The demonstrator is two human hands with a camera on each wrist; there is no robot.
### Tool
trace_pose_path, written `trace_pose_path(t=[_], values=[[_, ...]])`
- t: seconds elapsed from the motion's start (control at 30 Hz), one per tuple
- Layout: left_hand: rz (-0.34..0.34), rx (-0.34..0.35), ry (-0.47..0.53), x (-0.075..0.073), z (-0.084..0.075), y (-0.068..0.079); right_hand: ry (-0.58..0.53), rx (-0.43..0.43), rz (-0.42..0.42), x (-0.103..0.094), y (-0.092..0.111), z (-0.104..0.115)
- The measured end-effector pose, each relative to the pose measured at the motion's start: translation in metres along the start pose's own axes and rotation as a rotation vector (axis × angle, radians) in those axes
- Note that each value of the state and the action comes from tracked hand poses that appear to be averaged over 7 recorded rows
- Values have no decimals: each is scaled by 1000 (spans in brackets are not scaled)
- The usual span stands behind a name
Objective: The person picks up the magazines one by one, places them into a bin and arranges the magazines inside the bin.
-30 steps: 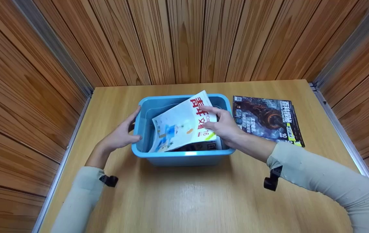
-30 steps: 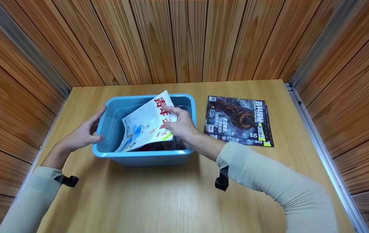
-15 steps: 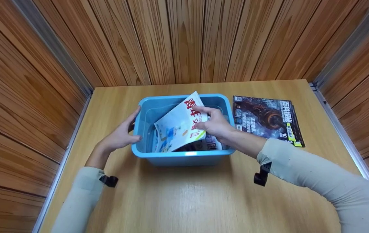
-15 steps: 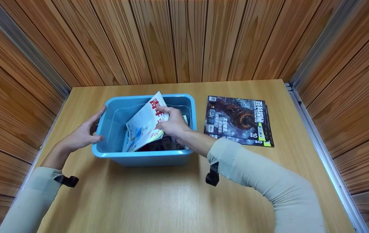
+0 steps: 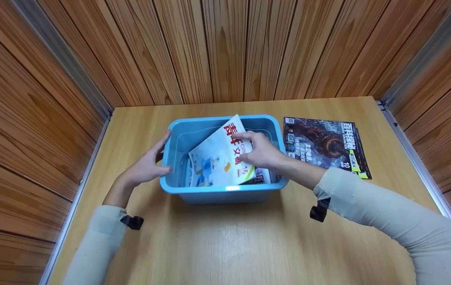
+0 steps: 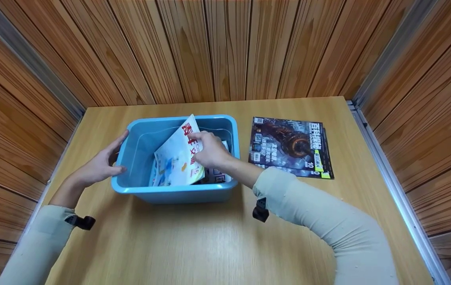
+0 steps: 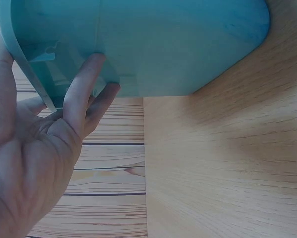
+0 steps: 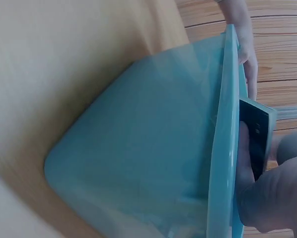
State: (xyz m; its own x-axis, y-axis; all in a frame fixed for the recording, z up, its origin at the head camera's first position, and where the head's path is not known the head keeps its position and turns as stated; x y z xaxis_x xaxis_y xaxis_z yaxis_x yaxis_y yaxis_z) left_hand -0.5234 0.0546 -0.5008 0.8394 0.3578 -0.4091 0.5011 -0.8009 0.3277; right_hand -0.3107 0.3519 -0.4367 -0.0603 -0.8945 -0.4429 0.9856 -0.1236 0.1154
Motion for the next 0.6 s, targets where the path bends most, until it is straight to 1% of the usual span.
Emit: trace_pose_path(t=[0.1,0.2,0.4,0.6], values=[[-4,-5,-1,0,1,0,91,-43,47,-2,1,0],[-7,-9,-4,-1,1,0,150,-62,84,-5,2,0],[-6,3,-6,0,1,0,200,-57,126,-10,2,-6],[3,12,0,0,2,0,256,-75,176,-12,3,-12]])
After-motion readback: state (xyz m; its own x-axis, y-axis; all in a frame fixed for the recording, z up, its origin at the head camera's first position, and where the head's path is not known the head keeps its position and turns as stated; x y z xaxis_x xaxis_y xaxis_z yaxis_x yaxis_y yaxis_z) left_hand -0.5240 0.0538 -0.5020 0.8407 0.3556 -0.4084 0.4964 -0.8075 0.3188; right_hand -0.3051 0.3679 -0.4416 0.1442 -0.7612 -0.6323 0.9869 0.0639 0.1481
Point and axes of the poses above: each hand's wrist, its own y-axis away from the middle knuckle, its own x-axis out of the palm, z = x × y, the point moved 2 cm from there along -y, towards the middle knuckle, and after that the axes turned 14 degrees about -x, right-handed, at the moved point
